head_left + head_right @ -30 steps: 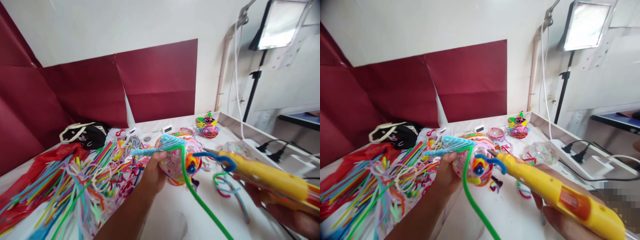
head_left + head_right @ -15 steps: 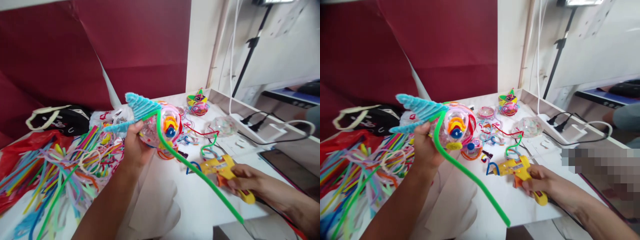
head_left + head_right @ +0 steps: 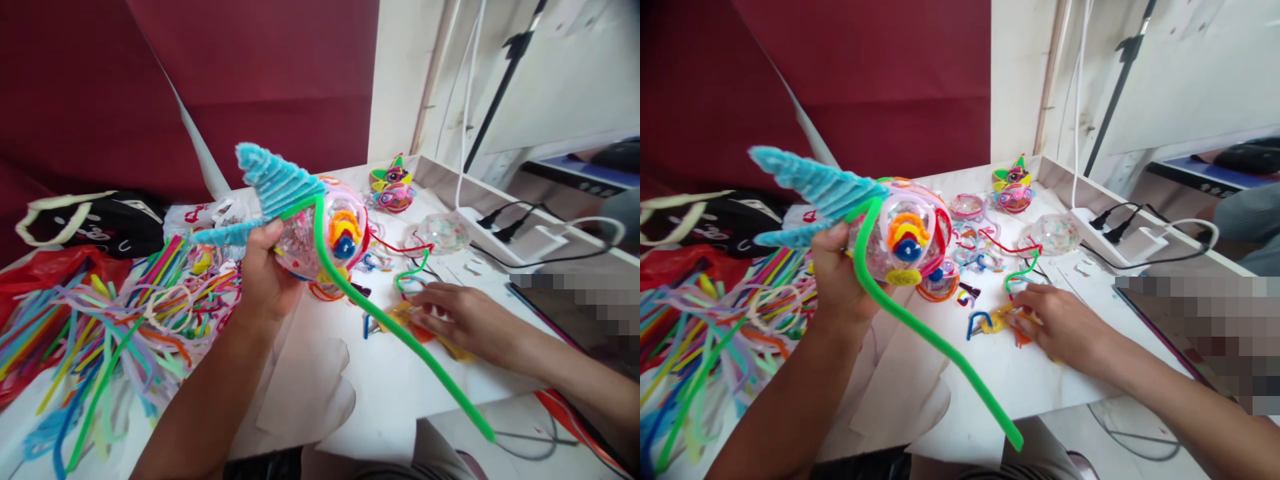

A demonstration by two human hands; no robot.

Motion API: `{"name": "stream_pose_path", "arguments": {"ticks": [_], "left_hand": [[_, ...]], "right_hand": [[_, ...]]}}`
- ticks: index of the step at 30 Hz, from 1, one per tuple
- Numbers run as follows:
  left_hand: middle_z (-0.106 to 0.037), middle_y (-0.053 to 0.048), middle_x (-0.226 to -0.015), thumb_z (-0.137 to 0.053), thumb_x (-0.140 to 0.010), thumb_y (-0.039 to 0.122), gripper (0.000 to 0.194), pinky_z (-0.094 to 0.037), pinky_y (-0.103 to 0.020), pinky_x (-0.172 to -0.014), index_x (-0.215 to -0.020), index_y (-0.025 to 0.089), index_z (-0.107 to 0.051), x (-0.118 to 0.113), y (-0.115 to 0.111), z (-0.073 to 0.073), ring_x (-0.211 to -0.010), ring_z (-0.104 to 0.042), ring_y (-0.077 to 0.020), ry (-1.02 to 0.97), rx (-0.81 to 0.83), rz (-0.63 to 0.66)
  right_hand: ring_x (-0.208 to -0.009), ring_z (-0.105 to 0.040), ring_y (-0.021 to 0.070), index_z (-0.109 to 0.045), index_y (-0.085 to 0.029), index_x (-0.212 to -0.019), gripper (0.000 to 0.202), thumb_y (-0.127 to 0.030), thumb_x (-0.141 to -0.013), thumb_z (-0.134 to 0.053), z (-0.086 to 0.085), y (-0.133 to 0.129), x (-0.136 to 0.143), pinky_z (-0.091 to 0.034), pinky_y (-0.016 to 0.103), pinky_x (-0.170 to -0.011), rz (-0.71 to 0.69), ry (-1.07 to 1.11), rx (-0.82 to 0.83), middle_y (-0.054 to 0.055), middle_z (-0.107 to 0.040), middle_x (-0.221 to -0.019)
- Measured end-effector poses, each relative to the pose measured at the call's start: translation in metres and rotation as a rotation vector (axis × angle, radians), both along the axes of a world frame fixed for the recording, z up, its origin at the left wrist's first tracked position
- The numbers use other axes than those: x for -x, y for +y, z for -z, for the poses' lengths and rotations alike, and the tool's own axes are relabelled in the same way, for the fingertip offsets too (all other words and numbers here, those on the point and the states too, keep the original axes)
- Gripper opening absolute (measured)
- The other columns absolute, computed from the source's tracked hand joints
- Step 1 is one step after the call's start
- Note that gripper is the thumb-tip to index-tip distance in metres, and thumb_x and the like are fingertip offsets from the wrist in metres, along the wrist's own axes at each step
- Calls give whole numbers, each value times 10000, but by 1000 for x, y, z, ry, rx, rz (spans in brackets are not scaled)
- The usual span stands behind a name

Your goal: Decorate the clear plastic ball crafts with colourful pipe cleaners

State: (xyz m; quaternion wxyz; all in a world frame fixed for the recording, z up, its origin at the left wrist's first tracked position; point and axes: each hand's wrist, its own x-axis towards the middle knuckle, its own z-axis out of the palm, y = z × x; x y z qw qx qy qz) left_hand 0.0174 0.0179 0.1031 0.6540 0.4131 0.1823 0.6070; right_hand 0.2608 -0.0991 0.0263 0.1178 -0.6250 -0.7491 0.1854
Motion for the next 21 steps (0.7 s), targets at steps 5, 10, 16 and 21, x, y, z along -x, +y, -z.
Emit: {"name": "stream_pose_path", "arguments": {"ticks": [5, 10, 16, 21], "left_hand": [[-741, -1, -773, -658, -678, 303, 126, -564, -361, -906, -773, 223, -680, 0, -2, 1, -1078, -671, -284, 10, -18, -4], [-736, 15, -763, -654, -681, 287, 137, -563, -343, -901, -801, 223, -674, 1, -4, 1, -1030, -694, -262, -5, -24, -21], [-737, 11, -747, -667, -679, 300, 159, -570, -341, -879, -818, 223, -675, 1, -4, 1, -1008, -701, -268, -9, -14, 7], [-752, 10, -813, -689, -664, 316, 188, -557, -340, -904, -824, 219, -673, 1, -5, 0, -1063, -681, -275, 1, -10, -25]], "right_hand": [[-834, -623, 211, -696, -178, -926, 175, -258, -889, -545, -1, 38, 43, -431, 288, -708, -84, -76, 48, 79, -654, -933], [-709, -610, 166, -686, -187, -761, 125, -116, -786, -586, 0, 53, 59, -391, 242, -604, -150, -45, 46, 39, -666, -812], [-661, -622, 133, -645, -185, -858, 185, -171, -866, -460, -13, 64, 33, -457, 210, -612, -17, 83, -81, 3, -688, -765], [-731, -661, 228, -661, -156, -1028, 289, -220, -863, -432, -24, 72, -11, -463, 327, -711, 249, -12, -286, 88, -711, -802]]}}
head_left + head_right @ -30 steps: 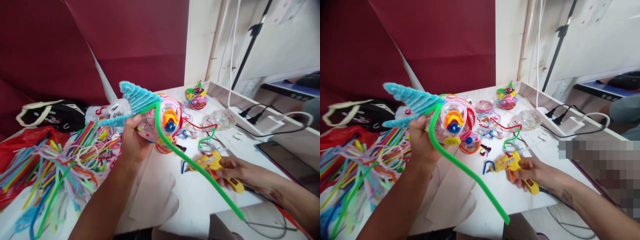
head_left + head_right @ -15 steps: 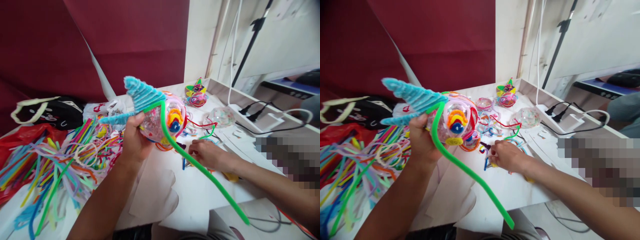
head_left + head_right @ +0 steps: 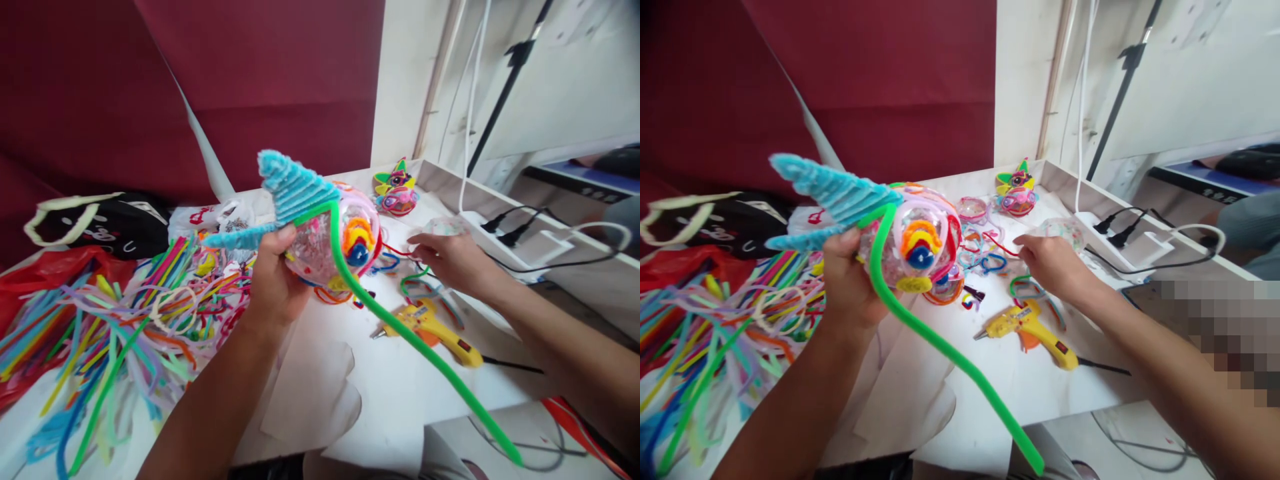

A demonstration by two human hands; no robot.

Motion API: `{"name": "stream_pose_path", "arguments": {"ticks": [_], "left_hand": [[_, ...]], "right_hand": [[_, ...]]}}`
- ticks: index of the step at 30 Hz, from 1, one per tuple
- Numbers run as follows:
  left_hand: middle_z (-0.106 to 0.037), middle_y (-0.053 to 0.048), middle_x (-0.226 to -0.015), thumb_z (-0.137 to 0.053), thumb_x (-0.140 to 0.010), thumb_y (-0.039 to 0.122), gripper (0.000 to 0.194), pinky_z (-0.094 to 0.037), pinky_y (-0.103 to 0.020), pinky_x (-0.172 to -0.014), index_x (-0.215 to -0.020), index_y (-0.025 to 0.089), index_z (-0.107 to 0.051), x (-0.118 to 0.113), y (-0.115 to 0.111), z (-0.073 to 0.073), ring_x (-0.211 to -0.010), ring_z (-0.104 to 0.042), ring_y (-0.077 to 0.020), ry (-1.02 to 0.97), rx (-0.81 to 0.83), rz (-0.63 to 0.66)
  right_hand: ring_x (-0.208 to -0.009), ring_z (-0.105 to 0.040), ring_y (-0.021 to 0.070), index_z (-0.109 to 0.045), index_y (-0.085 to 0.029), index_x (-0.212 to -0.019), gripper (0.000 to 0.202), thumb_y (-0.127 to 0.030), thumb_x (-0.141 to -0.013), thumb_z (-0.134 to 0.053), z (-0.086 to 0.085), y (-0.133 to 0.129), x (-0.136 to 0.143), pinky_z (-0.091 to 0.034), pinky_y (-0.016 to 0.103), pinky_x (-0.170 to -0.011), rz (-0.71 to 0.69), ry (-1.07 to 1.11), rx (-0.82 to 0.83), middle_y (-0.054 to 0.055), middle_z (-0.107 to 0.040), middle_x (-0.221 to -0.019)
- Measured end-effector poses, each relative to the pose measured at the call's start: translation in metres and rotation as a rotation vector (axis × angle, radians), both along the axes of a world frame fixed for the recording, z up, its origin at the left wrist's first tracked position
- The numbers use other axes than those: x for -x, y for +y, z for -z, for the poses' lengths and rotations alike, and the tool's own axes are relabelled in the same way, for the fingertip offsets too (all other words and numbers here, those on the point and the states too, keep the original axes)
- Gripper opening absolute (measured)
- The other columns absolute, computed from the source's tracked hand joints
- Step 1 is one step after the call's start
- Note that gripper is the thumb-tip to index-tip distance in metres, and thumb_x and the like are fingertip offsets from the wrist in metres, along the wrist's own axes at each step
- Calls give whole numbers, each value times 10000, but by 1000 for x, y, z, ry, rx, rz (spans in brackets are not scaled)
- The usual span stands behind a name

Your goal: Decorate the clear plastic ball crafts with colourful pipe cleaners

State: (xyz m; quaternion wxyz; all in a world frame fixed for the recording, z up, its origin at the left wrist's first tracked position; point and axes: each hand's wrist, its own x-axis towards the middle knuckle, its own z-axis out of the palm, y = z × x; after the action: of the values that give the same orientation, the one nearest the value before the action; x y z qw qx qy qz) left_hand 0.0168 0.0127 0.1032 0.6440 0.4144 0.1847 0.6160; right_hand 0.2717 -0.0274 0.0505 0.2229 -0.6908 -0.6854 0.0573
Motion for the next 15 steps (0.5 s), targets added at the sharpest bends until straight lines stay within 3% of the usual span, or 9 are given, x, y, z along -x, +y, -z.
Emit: {"name": "stream_pose_path", "arguments": {"ticks": [3, 6, 8, 10, 11, 15], "left_hand": [[-754, 5, -800, -710, -647, 311, 182, -560, -346, -897, -797, 215, -674, 0, 0, 1, -1047, -686, -280, 19, 3, 21], [-749, 8, -765, -707, -650, 302, 158, -568, -351, -879, -781, 220, -673, 1, 0, 2, -1022, -694, -277, 23, 19, 43], [-745, 12, -755, -698, -659, 302, 155, -568, -353, -877, -791, 225, -671, 1, 1, 3, -1025, -693, -274, 22, 33, 47], [-743, 13, -750, -700, -654, 298, 172, -565, -354, -885, -808, 227, -671, 0, 1, 4, -1039, -688, -274, 21, 46, 55], [-743, 12, -752, -704, -648, 294, 184, -563, -357, -889, -816, 226, -673, 0, 1, 4, -1045, -685, -277, 21, 49, 58], [-750, 5, -770, -705, -641, 285, 216, -561, -378, -899, -847, 226, -688, -2, 1, 5, -1050, -682, -290, 25, 40, 57]], "right_hand": [[-649, -631, 249, -650, -167, -885, 233, -314, -856, -472, 1, -16, -18, -422, 344, -639, 95, -52, -70, 100, -675, -717], [-605, -602, 220, -594, -203, -805, 236, -387, -870, -462, 11, -47, -27, -409, 327, -599, 57, -54, -40, 76, -649, -696], [-594, -580, 189, -605, -217, -824, 235, -421, -861, -493, 22, -70, -28, -413, 310, -581, -53, 17, 102, 56, -654, -754], [-595, -573, 180, -616, -225, -814, 298, -491, -883, -499, 33, -90, -24, -400, 299, -557, -78, 46, 263, 48, -648, -761], [-670, -602, 189, -631, -228, -865, 282, -489, -880, -527, 38, -97, -20, -427, 302, -608, -134, 60, 331, 52, -659, -815], [-704, -615, 203, -640, -215, -960, 329, -508, -904, -504, 51, -108, -4, -435, 322, -654, -116, -2, 369, 69, -665, -873]]}}
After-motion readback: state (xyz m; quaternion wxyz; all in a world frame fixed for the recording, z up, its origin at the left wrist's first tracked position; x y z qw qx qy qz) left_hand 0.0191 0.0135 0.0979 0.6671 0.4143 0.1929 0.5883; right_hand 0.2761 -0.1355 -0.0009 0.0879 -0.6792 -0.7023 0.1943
